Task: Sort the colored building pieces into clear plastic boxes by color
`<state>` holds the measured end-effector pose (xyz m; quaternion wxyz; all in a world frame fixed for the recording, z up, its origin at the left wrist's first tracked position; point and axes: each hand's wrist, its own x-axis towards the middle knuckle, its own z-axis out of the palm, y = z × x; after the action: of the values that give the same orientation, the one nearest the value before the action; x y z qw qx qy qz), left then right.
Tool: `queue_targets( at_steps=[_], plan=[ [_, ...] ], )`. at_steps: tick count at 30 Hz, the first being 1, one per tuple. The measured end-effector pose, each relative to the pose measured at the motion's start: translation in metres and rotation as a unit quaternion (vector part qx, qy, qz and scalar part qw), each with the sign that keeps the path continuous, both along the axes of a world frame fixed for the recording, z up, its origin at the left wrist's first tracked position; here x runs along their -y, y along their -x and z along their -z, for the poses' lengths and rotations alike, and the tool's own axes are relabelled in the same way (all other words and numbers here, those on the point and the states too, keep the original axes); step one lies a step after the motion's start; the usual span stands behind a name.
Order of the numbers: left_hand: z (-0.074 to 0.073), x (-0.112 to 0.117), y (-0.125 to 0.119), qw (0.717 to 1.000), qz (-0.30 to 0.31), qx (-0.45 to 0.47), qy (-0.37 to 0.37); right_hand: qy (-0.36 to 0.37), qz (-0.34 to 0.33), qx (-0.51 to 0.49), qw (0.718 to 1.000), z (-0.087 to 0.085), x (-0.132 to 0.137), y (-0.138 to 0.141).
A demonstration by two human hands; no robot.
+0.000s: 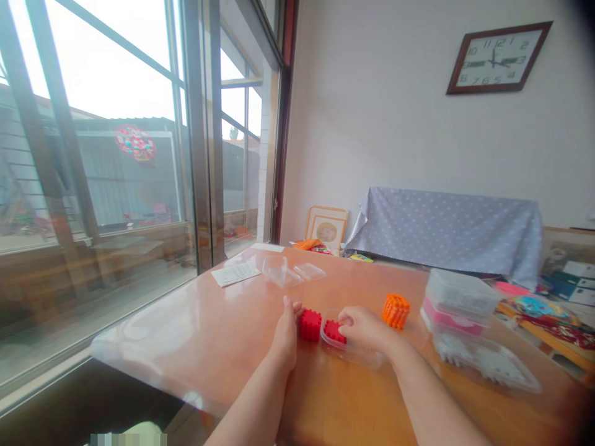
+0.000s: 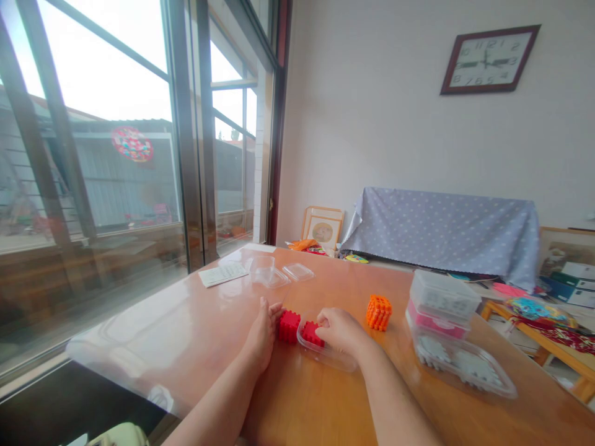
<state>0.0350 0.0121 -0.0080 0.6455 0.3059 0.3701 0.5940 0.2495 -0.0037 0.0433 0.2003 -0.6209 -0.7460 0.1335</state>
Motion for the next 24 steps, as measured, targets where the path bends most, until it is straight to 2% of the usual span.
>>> queue_targets(
  at_steps=[8, 12, 19, 22, 24],
  plan=[
    [0.001, -0.001, 0.001, 1.0, 0.002, 0.005, 0.0, -0.068, 0.031, -0.091, 0.993, -0.011, -0.008, 0.001],
    [0.0, -0.001, 0.001, 1.0, 0.0, 0.008, 0.002, -0.065, 0.035, -0.13, 0.989, -0.01, -0.003, -0.006],
    [-0.003, 0.002, 0.001, 1.0, 0.0, 0.006, -0.004, -0.041, 0.026, -0.125, 0.991, -0.006, 0.004, -0.012],
    [-0.004, 0.005, 0.0, 1.0, -0.004, -0.001, -0.015, -0.056, 0.02, -0.103, 0.993, -0.01, 0.004, -0.005],
    [-0.006, 0.008, -0.001, 1.0, -0.012, -0.004, -0.023, -0.073, -0.016, -0.075, 0.994, -0.016, 0.004, 0.005]
  ],
)
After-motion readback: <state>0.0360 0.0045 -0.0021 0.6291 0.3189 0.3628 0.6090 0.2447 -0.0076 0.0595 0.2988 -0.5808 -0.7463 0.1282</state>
